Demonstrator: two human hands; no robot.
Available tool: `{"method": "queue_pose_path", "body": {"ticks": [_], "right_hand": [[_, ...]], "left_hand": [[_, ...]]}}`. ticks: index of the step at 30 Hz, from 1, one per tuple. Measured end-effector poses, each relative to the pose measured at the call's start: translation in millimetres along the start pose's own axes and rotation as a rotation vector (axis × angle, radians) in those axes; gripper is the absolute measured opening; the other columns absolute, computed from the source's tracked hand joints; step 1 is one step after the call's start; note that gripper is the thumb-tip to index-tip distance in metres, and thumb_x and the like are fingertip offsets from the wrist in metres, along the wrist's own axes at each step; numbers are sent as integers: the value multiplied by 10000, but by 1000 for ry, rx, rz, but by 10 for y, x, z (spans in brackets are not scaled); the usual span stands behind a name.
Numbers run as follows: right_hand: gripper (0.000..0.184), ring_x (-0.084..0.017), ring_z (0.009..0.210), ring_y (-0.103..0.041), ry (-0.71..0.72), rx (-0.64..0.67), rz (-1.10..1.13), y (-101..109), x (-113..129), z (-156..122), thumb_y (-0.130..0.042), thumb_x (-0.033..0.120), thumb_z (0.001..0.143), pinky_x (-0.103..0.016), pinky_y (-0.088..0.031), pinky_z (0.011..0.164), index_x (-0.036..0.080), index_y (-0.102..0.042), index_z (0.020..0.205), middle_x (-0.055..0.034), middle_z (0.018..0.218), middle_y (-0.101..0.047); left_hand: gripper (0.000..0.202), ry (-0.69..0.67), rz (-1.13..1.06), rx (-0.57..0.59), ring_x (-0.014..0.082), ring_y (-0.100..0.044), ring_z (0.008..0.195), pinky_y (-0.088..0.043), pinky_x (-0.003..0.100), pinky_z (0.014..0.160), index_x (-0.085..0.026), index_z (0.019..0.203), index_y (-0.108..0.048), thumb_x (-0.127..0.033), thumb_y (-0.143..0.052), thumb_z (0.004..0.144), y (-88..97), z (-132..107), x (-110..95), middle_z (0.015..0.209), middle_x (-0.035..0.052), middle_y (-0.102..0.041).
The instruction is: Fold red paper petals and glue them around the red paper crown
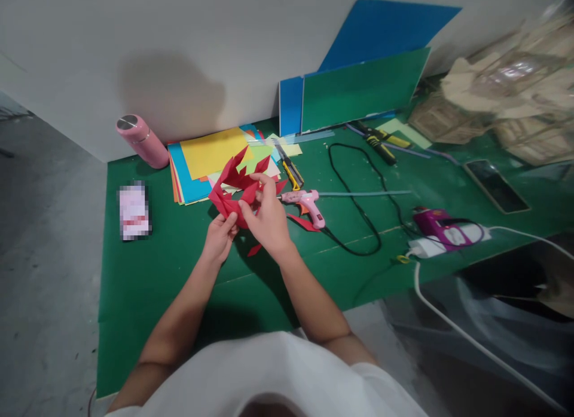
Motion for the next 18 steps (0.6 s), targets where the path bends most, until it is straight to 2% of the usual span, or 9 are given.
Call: {"method": "queue_pose_path", "body": {"ticks": [3,9,14,18], "right_hand": [[501,-204,721,-649,13,-10,-1,-17,-24,0,-523,166,832,-379,-532,715,239,-353,1298,-3,790,-635],[635,-191,693,-632,65,-1,59,-47,-60,-12,-616,203,798,-381,-556,697,235,-302,1349,13,775,-619],[552,-193,712,-640,75,-40,-14,-53,-67,-9,-535,136,812,-389,-552,723,237,-344,1320,5,791,-617],[559,-205,759,-652,96,-26,-21,-56,-68,-10,-535,167,829,-404,-554,764,226,-325,1344,-10,826,-628]], "left_hand": [[367,7,-18,-6,8,-397,459,-338,144,457,-138,828,-692,-333,-876,578,0,-1,9,593,-53,-582],[442,7,-65,-24,37,-533,577,-392,146,502,-151,870,-724,-351,-902,518,-12,7,12,808,9,-707],[389,9,-55,-21,12,-478,508,-369,131,469,-142,849,-724,-326,-889,549,-5,10,17,727,-12,-691],[361,19,-54,-16,17,-474,494,-374,145,476,-149,862,-712,-313,-872,583,10,19,20,714,-17,-681]]}}
Point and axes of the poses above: each hand's wrist, its own z-axis towards the middle knuckle, its own y-axis out of the back of the hand, x = y × z, the point moved 1 cm from there along z, towards the middle knuckle
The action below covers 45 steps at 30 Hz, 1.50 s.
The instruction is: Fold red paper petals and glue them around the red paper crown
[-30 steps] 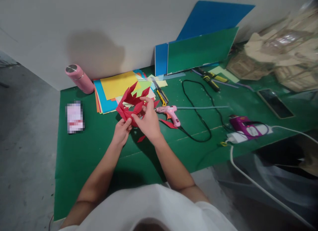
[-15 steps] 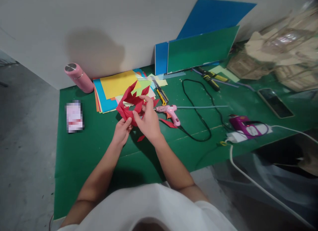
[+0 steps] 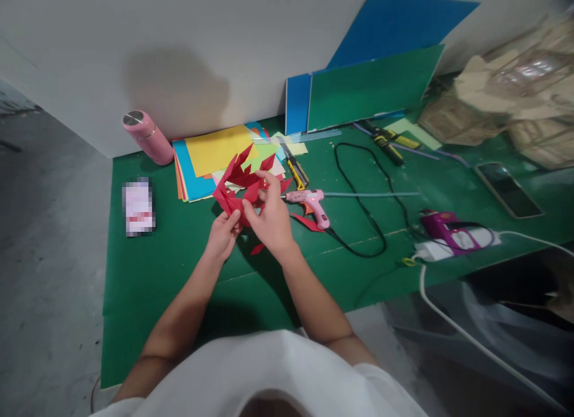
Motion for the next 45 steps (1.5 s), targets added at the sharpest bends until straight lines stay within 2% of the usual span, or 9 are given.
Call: {"method": "queue_pose_path", "body": {"ticks": [6,13,24,30,34,36,38,42,45], "right_hand": [[677,-235,860,-660,27,26,-78,-20,-13,-4,-578,155,771,-425,-555,786,233,-304,1385,-82,1122,-630],[693,-235,879,-658,61,41,-162,-11,8,-9,-541,145,771,-419,-554,791,238,-279,1406,-101,1268,-588],[656,-231,811,-655,65,40,-193,-6,31,-23,-518,255,846,-385,-548,742,210,-245,1440,-54,931,-671],[588,-218,823,-647,89,-6,-187,-12,66,-13,-471,198,853,-399,-547,774,212,-293,1413,-69,1021,-666],[684,-239,929,-650,109,39,-133,-3,95,-35,-580,276,844,-418,-545,836,183,-264,1444,-89,1063,-677],[639,-238,968,-648,146,7,-82,77,71,-62,-611,297,843,-414,-534,880,174,-333,1405,-96,1065,-680],[420,-213,927,-659,164,-118,-31,240,-24,-87,-557,291,880,-381,-535,880,202,-458,1278,-76,1001,-682],[150,-181,738,-625,-75,-483,-248,739,-438,-96,-455,305,881,-350,-521,739,221,-565,942,-50,856,-651],[128,-172,663,-567,-222,-456,-378,1068,-784,-88,-533,301,780,-335,-486,681,207,-551,864,-34,763,-612]], "left_hand": [[352,6,-5,-2,30,-503,523,-389,151,501,-145,826,-707,-328,-874,576,12,4,-5,715,-14,-680],[335,22,-2,30,42,-518,558,-411,163,539,-148,876,-710,-322,-850,627,57,23,33,737,-9,-680],[377,33,22,104,100,-632,736,-499,205,705,-193,933,-707,-375,-846,633,52,27,9,886,14,-725],[376,53,17,101,94,-633,765,-492,205,737,-193,959,-689,-360,-835,656,52,32,-6,891,4,-713],[354,-14,49,67,78,-591,666,-477,201,662,-183,931,-649,-322,-827,658,119,92,-36,833,3,-687],[390,-76,66,-18,58,-560,615,-457,187,631,-187,971,-617,-290,-824,658,183,140,-64,795,-15,-666],[408,-153,70,-142,48,-550,600,-451,180,637,-197,999,-591,-263,-816,665,252,186,-96,770,-31,-649],[287,-317,132,-281,73,-595,692,-475,207,721,-202,948,-613,-267,-770,716,345,247,-146,832,-4,-664],[253,-334,198,-253,91,-619,775,-482,228,796,-189,940,-669,-280,-758,722,359,262,-135,938,32,-684]]}}
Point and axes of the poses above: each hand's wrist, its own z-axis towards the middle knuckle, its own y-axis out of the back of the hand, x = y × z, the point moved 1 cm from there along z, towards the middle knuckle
